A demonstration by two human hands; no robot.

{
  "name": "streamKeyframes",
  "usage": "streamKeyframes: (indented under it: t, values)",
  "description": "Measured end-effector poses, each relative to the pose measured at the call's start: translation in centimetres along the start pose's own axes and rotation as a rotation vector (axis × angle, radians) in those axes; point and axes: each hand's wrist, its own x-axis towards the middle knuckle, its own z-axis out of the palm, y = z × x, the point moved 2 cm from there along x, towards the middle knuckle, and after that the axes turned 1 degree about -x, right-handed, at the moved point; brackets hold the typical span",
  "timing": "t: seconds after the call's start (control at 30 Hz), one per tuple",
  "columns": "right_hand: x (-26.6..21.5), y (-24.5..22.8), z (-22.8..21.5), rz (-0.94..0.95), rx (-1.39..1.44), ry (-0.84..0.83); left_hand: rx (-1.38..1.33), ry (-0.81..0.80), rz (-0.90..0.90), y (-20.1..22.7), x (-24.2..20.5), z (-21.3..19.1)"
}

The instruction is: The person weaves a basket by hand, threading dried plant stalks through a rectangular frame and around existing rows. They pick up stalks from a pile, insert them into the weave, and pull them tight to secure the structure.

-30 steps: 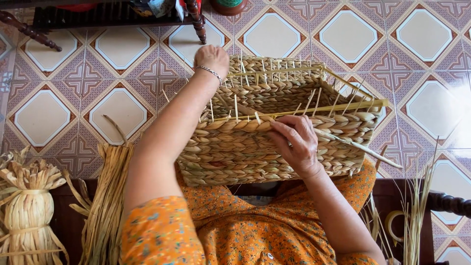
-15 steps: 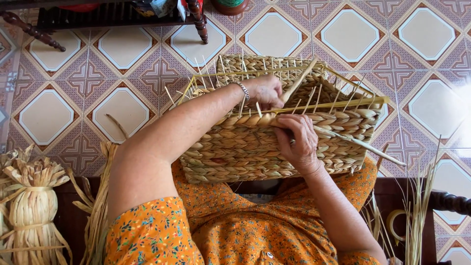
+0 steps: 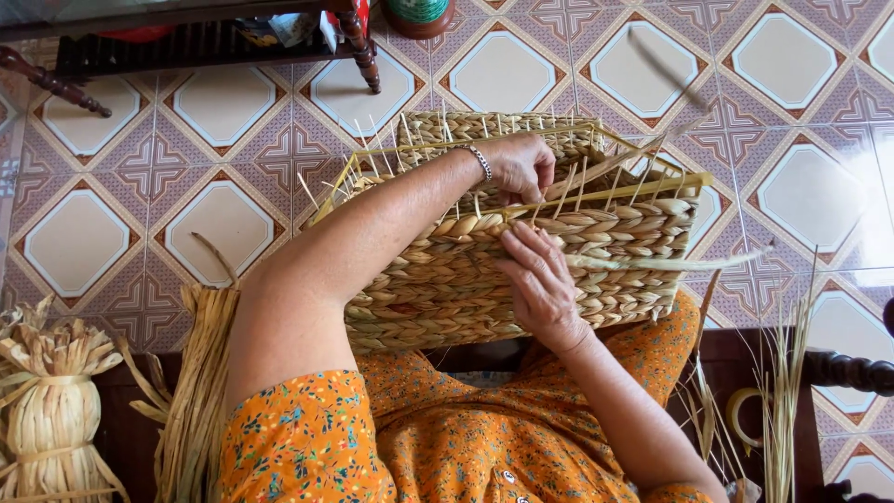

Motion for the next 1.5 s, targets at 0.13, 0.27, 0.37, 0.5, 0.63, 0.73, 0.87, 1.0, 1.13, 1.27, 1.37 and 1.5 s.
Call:
streamKeyframes:
  t: [0.13, 0.27, 0.37, 0.5, 0.63, 0.73, 0.87, 1.0, 1.13, 1.27, 1.37, 1.5]
  values:
    - [-0.2, -1.3, -0.5, 0.022, -0.059, -0.017, 0.020, -0.136, -0.051, 0.0, 1.0, 0.8]
    - [-0.2, -1.4, -1.6, 0.035, -0.103, -0.029, 0.047, -0.090, -0.047, 1.5, -1.4, 0.8]
    - [-1.0, 0.0, -2.5, 0.072, -0.066, 0.092, 0.014, -0.100, 0.044, 1.5, -1.9, 0.3]
    - [-1.0, 1.5, -5.1, 0.161, -0.163, 0.132, -0.006, -0.141, 0.150, 1.1, -1.3, 0.8]
    - [-1.2, 2.4, -5.6, 0.247, -0.144, 0.071, 0.038, -0.073, -0.031, 3.3, -2.8, 2.0]
    - [-1.8, 2.9, -5.3, 0.226, -0.161, 0.062, 0.110, -0.017, -0.101, 3.3, -3.3, 2.9]
    - [-2.1, 3.4, -5.2, 0.234, -0.153, 0.034, 0.218, 0.076, -0.034, 3.4, -3.9, 2.7]
    - [-0.6, 2.9, -6.7, 0.238, -0.105, 0.024, 0.453, 0.345, 0.291, 1.9, -5.0, 3.4]
    - [-1.8, 6.0, -5.8, 0.294, -0.068, 0.005, 0.478, 0.571, 0.338, 3.4, -8.7, 3.9]
    - [-0.7, 6.8, -6.4, 0.426, 0.027, -0.025, -0.010, 0.645, 0.303, 2.9, -11.2, 3.4]
    - [4.9, 3.6, -8.6, 0.173, -0.207, 0.100, -0.357, 0.578, 0.281, 3.8, -13.0, 3.3]
    - [7.9, 4.4, -7.0, 0.013, -0.293, -0.136, 0.019, 0.602, 0.415, 5.6, -17.0, 3.5]
